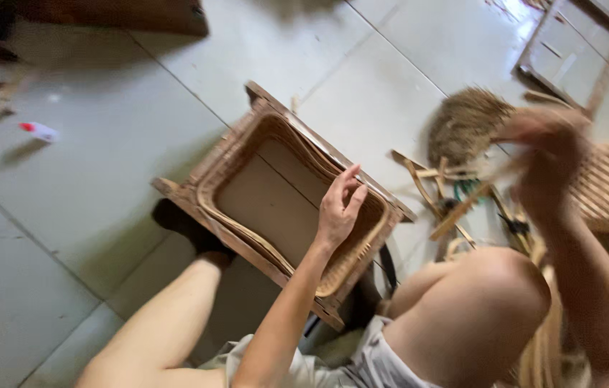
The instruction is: The person sits on the floor and assembles a woven bamboo basket in a wooden frame, fitting curved bamboo strips across the basket opening one at a time and pressing them into place. They pick up a hammer to tap strips secure and continue adding strips to build up the basket base.
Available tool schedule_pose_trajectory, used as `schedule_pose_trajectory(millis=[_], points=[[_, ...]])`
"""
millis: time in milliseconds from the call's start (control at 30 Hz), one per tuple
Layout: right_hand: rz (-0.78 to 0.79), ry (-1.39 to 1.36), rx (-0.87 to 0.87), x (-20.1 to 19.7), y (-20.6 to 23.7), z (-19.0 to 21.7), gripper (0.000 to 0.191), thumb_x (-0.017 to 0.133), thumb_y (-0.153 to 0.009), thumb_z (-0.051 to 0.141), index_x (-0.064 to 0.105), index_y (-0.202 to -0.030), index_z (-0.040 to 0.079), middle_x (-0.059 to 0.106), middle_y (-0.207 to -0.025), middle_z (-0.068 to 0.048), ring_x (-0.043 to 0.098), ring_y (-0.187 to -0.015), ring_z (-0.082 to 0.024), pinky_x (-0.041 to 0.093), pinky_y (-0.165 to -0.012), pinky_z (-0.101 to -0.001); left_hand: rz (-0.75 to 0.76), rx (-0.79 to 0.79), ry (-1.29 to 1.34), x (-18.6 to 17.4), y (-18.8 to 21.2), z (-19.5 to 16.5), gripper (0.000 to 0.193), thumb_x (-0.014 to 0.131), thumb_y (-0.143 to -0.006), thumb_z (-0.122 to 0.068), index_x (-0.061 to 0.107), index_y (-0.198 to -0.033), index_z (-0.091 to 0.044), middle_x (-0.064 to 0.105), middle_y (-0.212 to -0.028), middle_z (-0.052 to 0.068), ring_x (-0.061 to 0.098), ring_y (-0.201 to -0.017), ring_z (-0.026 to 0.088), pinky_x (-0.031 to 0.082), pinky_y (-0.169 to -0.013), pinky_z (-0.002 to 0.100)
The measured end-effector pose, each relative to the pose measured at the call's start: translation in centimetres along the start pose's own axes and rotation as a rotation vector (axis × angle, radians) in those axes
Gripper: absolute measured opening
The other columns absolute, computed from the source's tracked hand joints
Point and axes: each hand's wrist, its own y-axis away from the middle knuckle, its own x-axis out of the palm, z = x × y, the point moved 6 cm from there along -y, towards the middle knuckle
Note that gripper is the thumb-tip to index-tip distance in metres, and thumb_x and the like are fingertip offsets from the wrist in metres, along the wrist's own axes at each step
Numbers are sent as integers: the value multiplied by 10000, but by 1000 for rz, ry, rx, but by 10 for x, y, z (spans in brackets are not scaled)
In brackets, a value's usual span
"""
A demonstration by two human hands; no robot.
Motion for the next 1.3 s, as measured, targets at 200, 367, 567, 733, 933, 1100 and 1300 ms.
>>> schedule_pose_trajectory(millis=[200, 367, 567, 733, 933, 1100, 1300], points=[[243, -333, -256, 179, -73, 182, 258, 381, -1157, 196, 573, -1240, 44, 613, -730, -67, 463, -509, -138, 354, -418, -328, 131, 206, 34, 27, 23, -53, 558, 532, -1080, -397, 450, -1498, -36, 595, -1435, 211, 612, -1283, 342, 516, -1043, 472], [200, -366, -401, 229, -66, 225, 270, 371, -1198, 288, 493, -1101, 67, 571, -724, -46, 490, -542, -136, 409, -439, -334, 75, -90, 6, 19, 25, -21, 253, 544, -1056, -190, 579, -1282, -83, 776, -1023, 126, 765, -810, 257, 654, -689, 343], [280, -292, -317, 241, -48, 206, 243, 388, -1170, 280, 453, -1108, 55, 552, -668, -69, 491, -496, -182, 408, -444, -379, 23, 63, -34, 20, 40, -15, 104, 553, -1075, -105, 553, -1151, -34, 770, -1012, 123, 783, -934, 231, 641, -758, 345], [265, -307, -269, 242, -47, 197, 277, 376, -1178, 309, 446, -1095, 54, 546, -647, -63, 512, -491, -172, 415, -452, -376, 26, 27, -33, 21, 41, -17, 132, 562, -1062, -100, 548, -1177, -38, 762, -982, 123, 782, -915, 235, 629, -750, 354], [427, -249, -139, 257, -50, 188, 216, 407, -1161, 224, 427, -1086, 23, 578, -622, -101, 536, -424, -247, 408, -371, -429, -17, 45, -80, 22, 47, -16, 176, 560, -1037, -91, 547, -1207, -46, 741, -947, 121, 768, -885, 246, 609, -715, 373], [612, -75, -130, 297, -59, 191, 211, 534, -994, 92, 404, -1123, -14, 662, -725, -231, 670, -645, -430, 517, -545, -527, -52, -165, -102, 25, 40, 19, 153, 530, -1057, -133, 551, -1192, -65, 752, -935, 110, 771, -853, 236, 633, -717, 376], [778, -58, -244, 362, -46, 212, 265, 579, -899, 49, 432, -1116, 8, 680, -942, -297, 684, -861, -479, 552, -687, -550, -173, -269, -304, 13, 32, 57, 200, 602, -982, -84, 549, -1132, 37, 729, -848, 258, 729, -778, 407, 583, -635, 487]])
